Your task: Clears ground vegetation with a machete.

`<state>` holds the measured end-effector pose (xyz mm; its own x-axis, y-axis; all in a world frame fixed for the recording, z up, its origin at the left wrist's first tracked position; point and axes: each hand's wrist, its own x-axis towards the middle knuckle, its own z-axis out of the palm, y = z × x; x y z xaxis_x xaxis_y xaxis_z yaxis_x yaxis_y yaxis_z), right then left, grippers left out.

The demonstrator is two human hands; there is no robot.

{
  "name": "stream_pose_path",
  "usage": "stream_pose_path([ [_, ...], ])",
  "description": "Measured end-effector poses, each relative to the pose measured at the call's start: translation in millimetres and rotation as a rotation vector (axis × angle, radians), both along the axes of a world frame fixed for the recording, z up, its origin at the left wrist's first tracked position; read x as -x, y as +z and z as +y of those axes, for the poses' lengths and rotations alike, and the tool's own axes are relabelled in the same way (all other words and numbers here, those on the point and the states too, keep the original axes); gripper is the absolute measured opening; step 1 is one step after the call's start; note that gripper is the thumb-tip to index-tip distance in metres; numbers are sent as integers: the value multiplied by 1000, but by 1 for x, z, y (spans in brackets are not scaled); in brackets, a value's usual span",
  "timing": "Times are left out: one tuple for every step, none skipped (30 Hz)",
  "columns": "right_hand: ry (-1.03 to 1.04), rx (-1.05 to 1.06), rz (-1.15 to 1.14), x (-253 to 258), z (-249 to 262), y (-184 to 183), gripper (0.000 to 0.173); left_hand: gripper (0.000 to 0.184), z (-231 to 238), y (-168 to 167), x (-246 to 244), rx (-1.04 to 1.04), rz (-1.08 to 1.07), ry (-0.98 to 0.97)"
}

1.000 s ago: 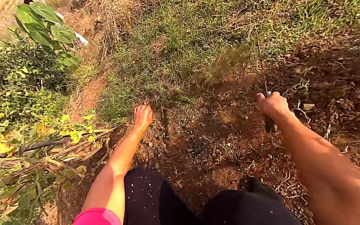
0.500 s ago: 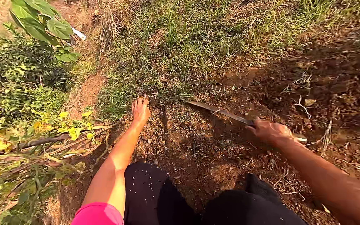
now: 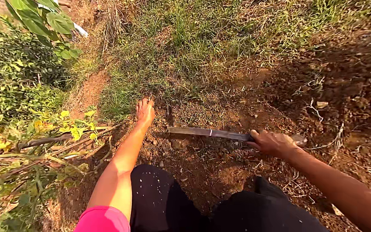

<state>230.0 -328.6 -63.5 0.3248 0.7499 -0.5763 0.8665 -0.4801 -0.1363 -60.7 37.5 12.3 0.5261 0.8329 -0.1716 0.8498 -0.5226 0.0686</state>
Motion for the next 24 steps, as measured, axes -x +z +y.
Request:
stream_pose_path([
  [-167, -33, -15, -17, -7, -10, 51, 33, -2, 0, 1, 0, 2, -7],
  [-321, -77, -7, -29, -8, -16, 53, 32, -3, 1, 0, -4, -5, -13],
  [-408, -86, 4, -29, -4, -15, 55, 32, -2, 2, 0, -6, -10, -19],
  [-433, -58, 33, -16, 3, -10, 57, 31, -2, 2, 2, -6, -6, -25],
  [-427, -22, 78, 2, 9, -4, 60, 31, -2, 2, 4, -4, 1, -32],
  [-391, 0, 128, 20, 11, 2, 62, 31, -2, -1, 6, 5, 2, -35],
  [-306, 6, 152, 35, 11, 7, 63, 30, -2, -3, 7, 10, 3, -33],
  [-197, 19, 160, 46, 11, 13, 63, 30, 0, -5, 6, 14, 4, -27],
  [-82, 24, 163, 55, 11, 18, 63, 30, 3, -5, 6, 17, 4, -21],
  [37, 13, 158, 62, 10, 21, 62, 30, 3, -5, 6, 21, 6, -14],
  [151, -16, 144, 66, 7, 22, 61, 31, 2, -4, 5, 29, 7, -9],
  [237, -44, 125, 66, 6, 24, 60, 31, 0, -2, 4, 32, 10, -5],
  [290, -70, 104, 59, 4, 24, 57, 31, -2, 0, 3, 30, 15, -3],
  [305, -93, 69, 44, 2, 23, 54, 31, -3, 1, 1, 27, 20, -4],
  [258, -76, 38, 25, -1, 21, 52, 31, -4, 2, 0, 24, 25, -9],
  [138, -67, 6, 2, -5, 15, 48, 30, -5, 3, 0, 23, 33, -16],
  [-34, -57, -24, -20, -9, 7, 47, 30, -7, 4, 2, 19, 42, -22],
  [-229, -72, -37, -37, -11, 0, 48, 30, -8, 6, 4, 13, 37, -29],
  [-356, -103, -61, -46, -9, -6, 52, 29, -6, 8, 5, 5, 25, -38],
  [-421, -120, -69, -41, -5, -11, 55, 29, -5, 7, 8, -1, 19, -45],
  [-451, -125, -49, -24, 0, -14, 58, 28, -4, 6, 11, -4, 19, -48],
  [-461, -112, 0, -2, 5, -14, 61, 28, -4, 5, 14, 0, 28, -47],
  [-428, -96, 54, 19, 6, -12, 60, 29, -4, 2, 16, 6, 38, -43],
  [-357, -66, 105, 37, 8, -5, 60, 29, -3, 2, 17, 10, 46, -37],
])
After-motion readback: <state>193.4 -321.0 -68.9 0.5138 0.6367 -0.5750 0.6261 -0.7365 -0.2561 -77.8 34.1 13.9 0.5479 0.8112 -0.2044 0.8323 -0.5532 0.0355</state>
